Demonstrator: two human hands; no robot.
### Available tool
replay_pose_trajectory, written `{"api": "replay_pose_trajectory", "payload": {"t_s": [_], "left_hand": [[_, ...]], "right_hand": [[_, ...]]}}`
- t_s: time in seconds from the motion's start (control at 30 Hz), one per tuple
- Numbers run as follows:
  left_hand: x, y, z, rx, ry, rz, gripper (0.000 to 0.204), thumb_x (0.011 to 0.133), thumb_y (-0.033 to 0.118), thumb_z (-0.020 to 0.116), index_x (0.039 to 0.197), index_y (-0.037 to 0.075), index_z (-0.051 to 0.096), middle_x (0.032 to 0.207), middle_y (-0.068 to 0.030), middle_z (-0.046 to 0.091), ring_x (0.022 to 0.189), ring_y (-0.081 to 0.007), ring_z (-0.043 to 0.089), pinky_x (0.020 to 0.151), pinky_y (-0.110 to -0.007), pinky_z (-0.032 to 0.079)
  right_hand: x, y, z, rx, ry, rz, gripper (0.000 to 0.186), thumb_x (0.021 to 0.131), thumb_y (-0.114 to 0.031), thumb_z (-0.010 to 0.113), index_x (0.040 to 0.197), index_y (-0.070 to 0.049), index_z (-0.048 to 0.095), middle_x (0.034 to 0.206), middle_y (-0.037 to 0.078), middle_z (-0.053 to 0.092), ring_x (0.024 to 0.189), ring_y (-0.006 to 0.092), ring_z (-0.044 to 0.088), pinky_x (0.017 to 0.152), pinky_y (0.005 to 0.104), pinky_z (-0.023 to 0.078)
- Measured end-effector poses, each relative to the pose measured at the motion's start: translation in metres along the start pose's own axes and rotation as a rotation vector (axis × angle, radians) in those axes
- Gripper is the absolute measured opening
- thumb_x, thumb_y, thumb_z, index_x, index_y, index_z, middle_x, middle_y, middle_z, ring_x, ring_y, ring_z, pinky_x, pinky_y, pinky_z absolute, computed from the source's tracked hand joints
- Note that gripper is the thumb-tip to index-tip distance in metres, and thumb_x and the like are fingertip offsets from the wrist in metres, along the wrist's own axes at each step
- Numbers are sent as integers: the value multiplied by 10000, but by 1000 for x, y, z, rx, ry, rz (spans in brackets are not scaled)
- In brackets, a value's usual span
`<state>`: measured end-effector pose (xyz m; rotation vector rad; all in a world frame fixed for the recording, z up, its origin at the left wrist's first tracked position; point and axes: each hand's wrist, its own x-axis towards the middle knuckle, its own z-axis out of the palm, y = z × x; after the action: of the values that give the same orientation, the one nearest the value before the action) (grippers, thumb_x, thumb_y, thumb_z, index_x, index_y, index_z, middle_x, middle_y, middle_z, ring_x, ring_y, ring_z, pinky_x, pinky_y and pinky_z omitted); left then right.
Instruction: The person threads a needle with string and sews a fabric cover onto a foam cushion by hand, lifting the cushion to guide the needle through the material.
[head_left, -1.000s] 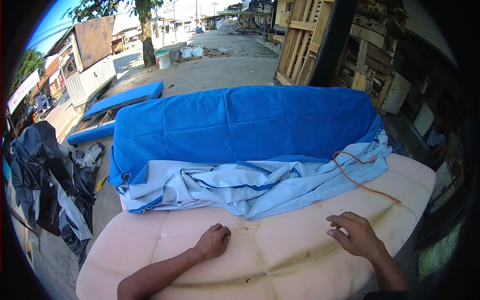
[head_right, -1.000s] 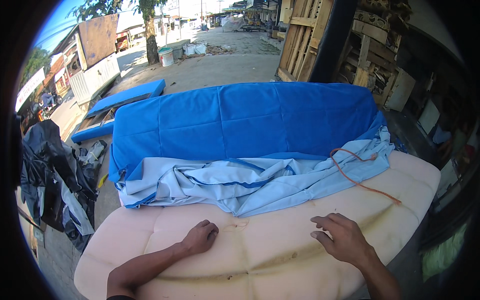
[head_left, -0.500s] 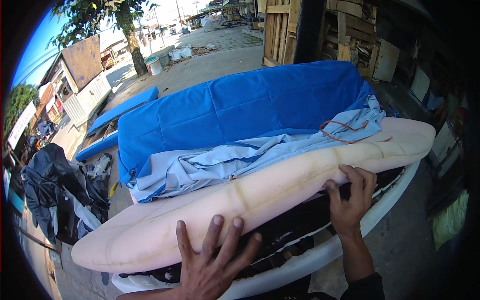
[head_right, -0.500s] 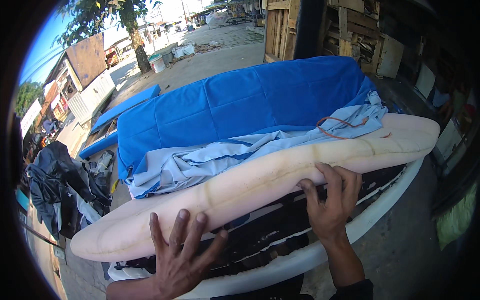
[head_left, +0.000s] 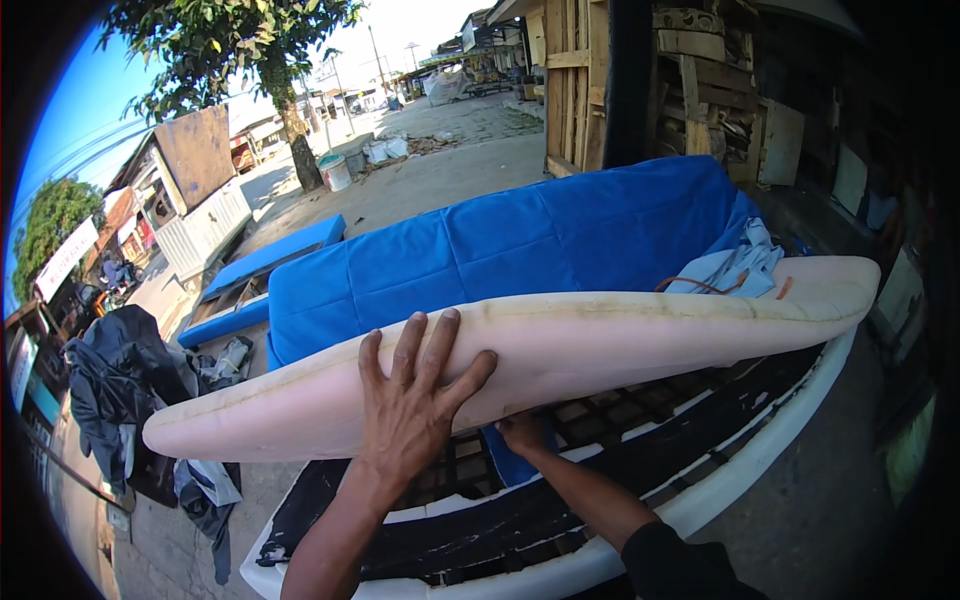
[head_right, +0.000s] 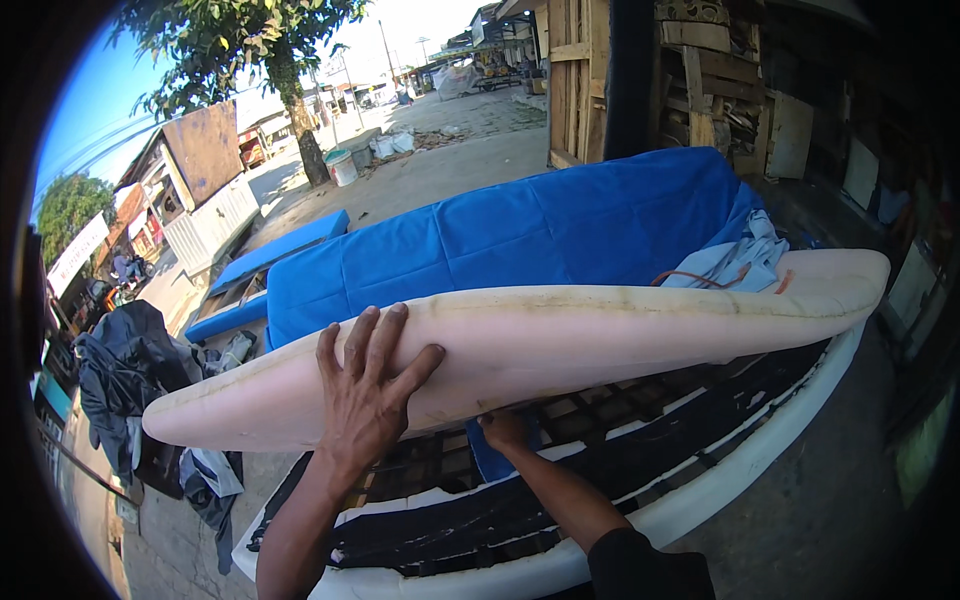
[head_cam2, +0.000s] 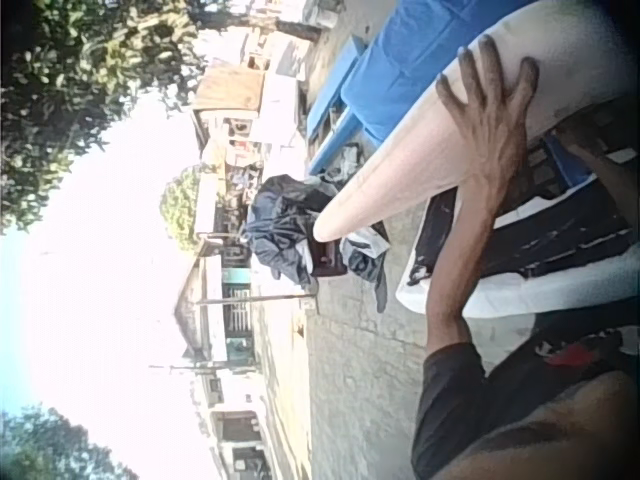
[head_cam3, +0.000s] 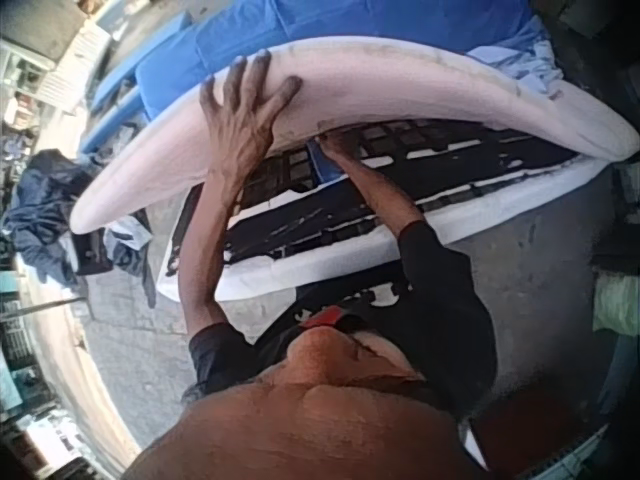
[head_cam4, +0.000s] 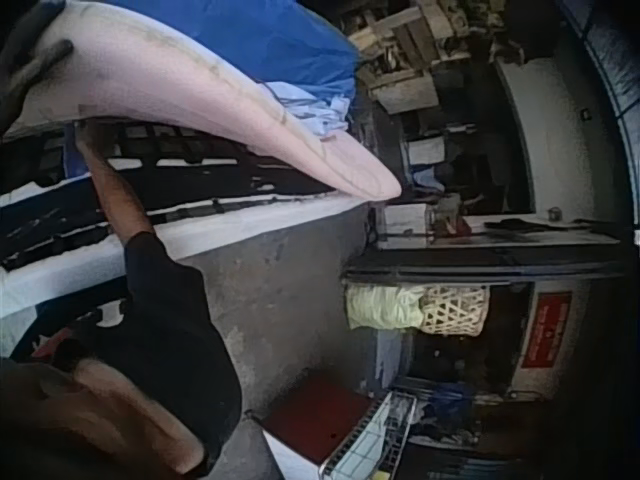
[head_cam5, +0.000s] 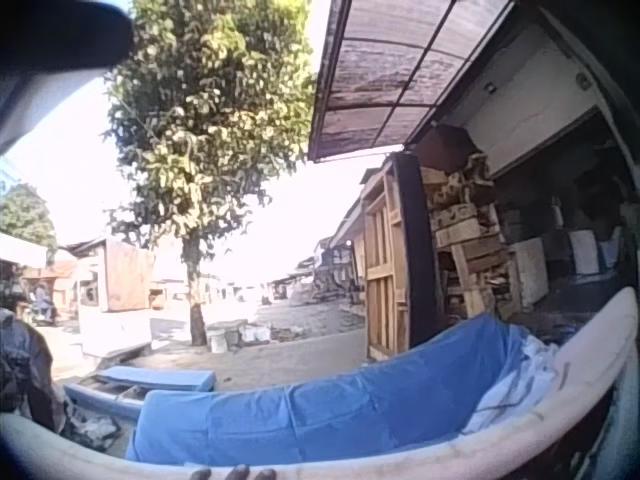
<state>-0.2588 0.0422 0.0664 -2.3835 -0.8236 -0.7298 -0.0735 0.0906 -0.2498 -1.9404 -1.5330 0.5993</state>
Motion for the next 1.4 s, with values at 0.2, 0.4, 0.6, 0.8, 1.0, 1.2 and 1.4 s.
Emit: {"api": "replay_pose_trajectory", "payload": {"t_s": [0.2,0.4,0.6,0.8,1.0,1.2,1.4], "left_hand": [[15,-21,22,25,15,3,585,797,53,675,1309,309,552,1520,-127,390,1403,-360,347,1127,-617,217],[27,-30,30,0,33,-33,624,797,60,703,1341,302,517,1527,-119,378,1406,-358,340,1123,-618,221],[32,-33,37,-8,67,-40,635,786,51,703,1344,295,523,1530,-113,381,1411,-350,339,1126,-617,222],[34,-37,35,-54,48,-41,637,782,34,691,1341,291,528,1527,-108,388,1415,-342,340,1134,-610,221],[31,-30,38,-6,95,-58,629,770,-1,671,1314,288,545,1520,-110,395,1414,-343,348,1148,-617,204],[-21,-6,26,-44,56,10,620,740,52,701,1265,354,574,1520,-96,385,1435,-337,316,1184,-621,156],[-86,20,13,193,411,537,411,936,363,622,1334,297,549,1456,2,406,1398,-188,367,1179,-517,301]], "right_hand": [[-24,-6,10,-166,-265,128,368,890,-321,565,1119,-82,726,1226,193,669,1139,388,636,977,459,501],[-30,-10,-10,-254,-454,203,418,853,-352,643,1167,-83,709,1233,208,663,1152,377,628,993,457,485],[-12,-12,12,9,58,-32,405,852,-316,687,1078,20,700,1051,226,710,1004,324,690,873,426,527],[-18,-30,-34,165,-190,239,272,878,-238,636,1000,-19,743,976,205,731,947,331,702,852,412,528],[-183,-55,-167,-193,-764,41,311,905,-218,525,1111,-152,749,1058,159,729,1030,345,680,916,421,509],[-352,-62,-342,-14,-624,283,144,890,-115,717,1005,-43,765,830,116,723,685,196,682,641,387,543],[-395,-57,-323,636,241,15,161,923,-200,691,967,-59,756,988,143,739,1063,285,672,920,432,510]]}}
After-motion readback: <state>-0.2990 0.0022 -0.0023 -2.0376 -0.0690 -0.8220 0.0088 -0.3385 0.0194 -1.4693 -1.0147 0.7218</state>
